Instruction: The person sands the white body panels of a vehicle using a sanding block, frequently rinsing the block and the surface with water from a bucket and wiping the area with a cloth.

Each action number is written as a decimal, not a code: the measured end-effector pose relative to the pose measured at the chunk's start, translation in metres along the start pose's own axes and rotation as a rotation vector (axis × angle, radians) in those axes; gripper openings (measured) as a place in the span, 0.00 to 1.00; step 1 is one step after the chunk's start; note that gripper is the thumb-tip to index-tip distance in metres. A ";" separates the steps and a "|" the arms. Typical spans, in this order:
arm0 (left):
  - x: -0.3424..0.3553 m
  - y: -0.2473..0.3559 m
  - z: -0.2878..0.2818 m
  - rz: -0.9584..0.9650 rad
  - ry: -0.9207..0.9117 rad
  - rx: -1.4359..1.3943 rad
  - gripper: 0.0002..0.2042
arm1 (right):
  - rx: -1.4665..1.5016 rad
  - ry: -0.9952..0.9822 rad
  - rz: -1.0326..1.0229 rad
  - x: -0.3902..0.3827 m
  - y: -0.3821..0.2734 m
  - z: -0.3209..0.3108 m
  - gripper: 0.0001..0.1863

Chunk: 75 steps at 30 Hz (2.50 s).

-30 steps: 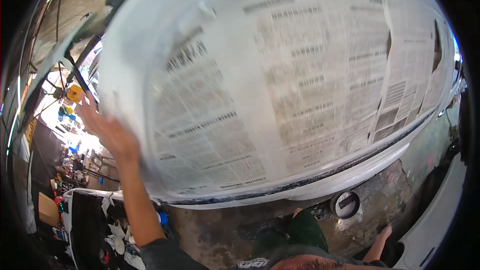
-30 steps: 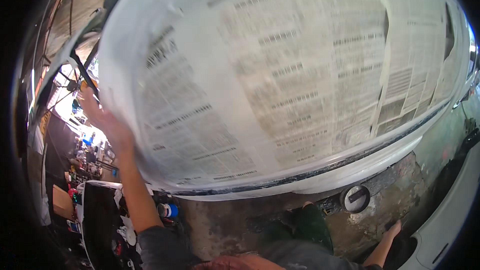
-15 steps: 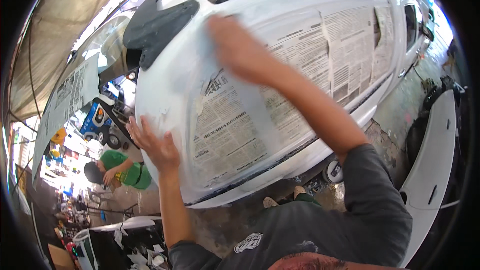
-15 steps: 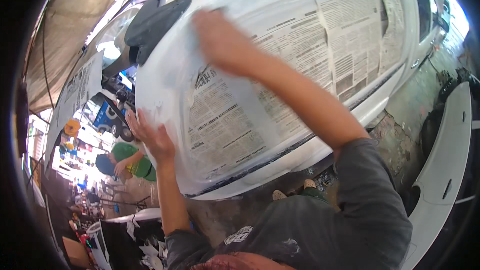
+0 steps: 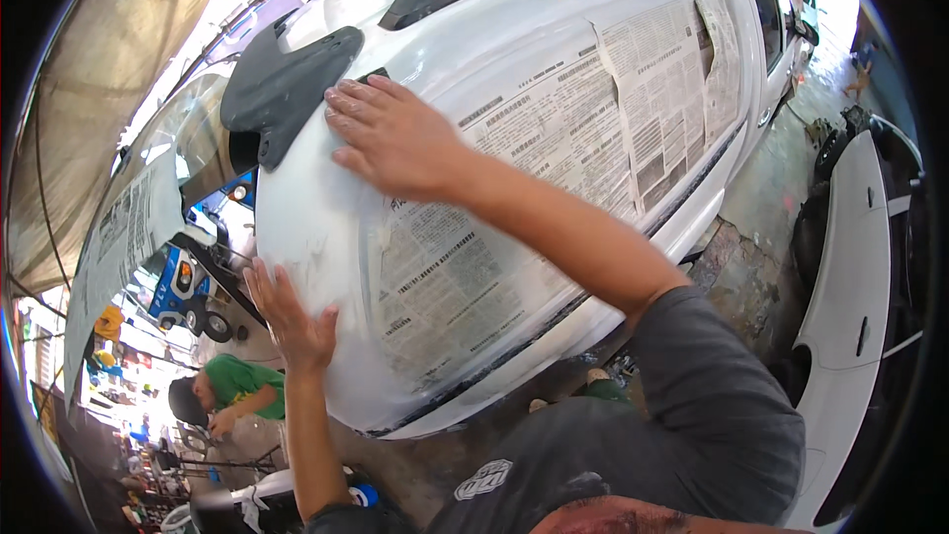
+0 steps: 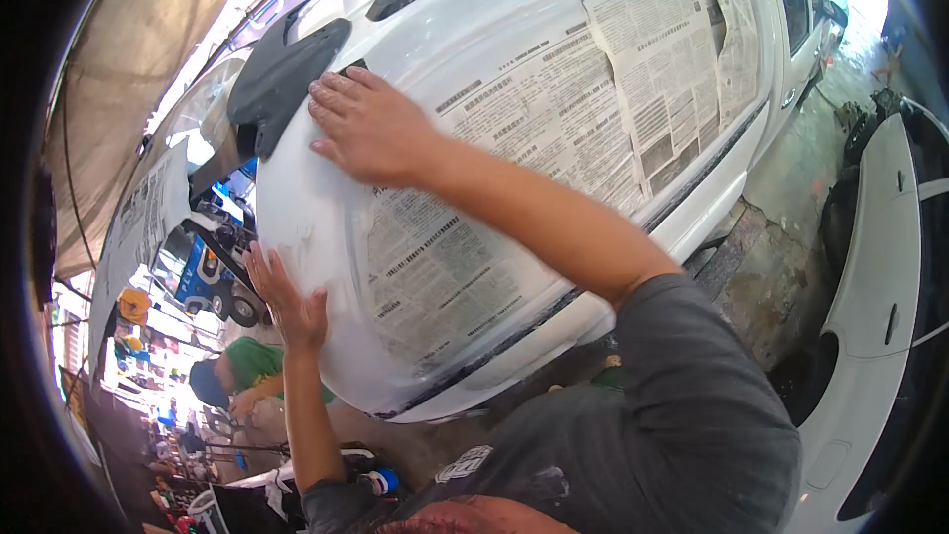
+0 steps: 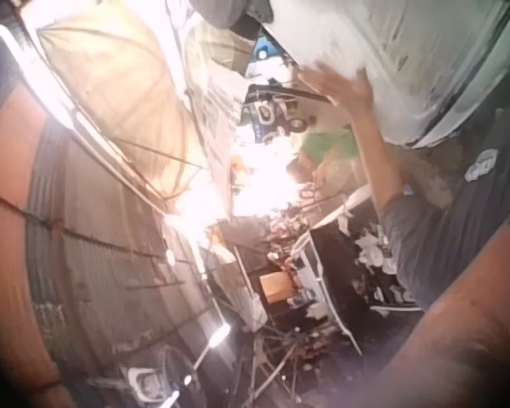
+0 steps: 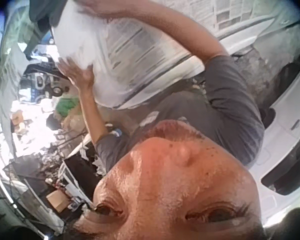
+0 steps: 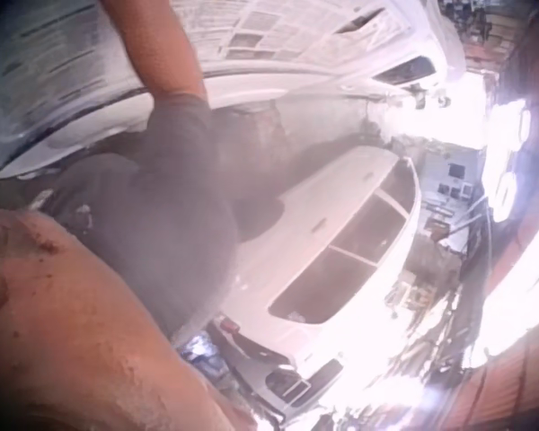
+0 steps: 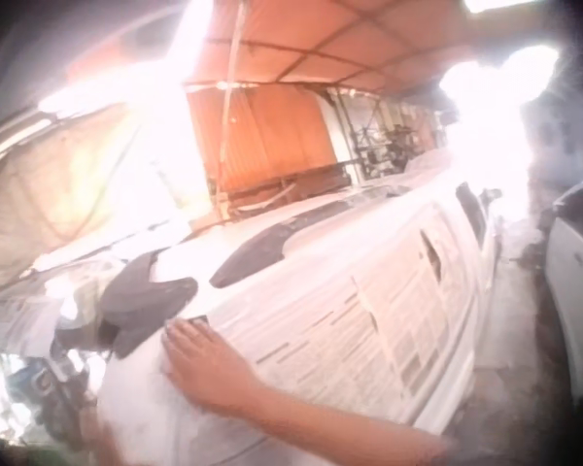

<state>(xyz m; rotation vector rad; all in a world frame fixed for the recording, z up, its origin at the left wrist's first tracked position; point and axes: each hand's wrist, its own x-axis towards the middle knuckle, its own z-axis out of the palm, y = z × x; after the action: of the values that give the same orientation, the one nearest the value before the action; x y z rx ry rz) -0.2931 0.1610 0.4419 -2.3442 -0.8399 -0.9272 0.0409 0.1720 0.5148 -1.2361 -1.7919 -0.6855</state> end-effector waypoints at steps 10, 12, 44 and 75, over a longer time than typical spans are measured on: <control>0.002 -0.001 0.003 0.009 0.043 -0.006 0.42 | -0.115 0.064 0.136 0.006 0.064 -0.020 0.22; -0.004 -0.004 -0.001 -0.015 0.035 0.023 0.42 | 0.026 0.114 0.003 0.010 0.049 -0.015 0.23; 0.008 0.001 -0.005 0.030 0.034 -0.018 0.42 | -0.104 -0.227 0.308 0.010 0.163 -0.112 0.25; 0.000 0.000 -0.002 0.038 0.039 -0.040 0.43 | 0.027 -0.053 -0.207 -0.002 -0.045 0.018 0.25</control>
<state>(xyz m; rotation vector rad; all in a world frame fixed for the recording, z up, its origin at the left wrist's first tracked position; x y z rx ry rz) -0.2943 0.1595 0.4433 -2.3597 -0.7652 -0.9785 -0.0060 0.1692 0.5049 -1.0696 -1.9854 -0.7474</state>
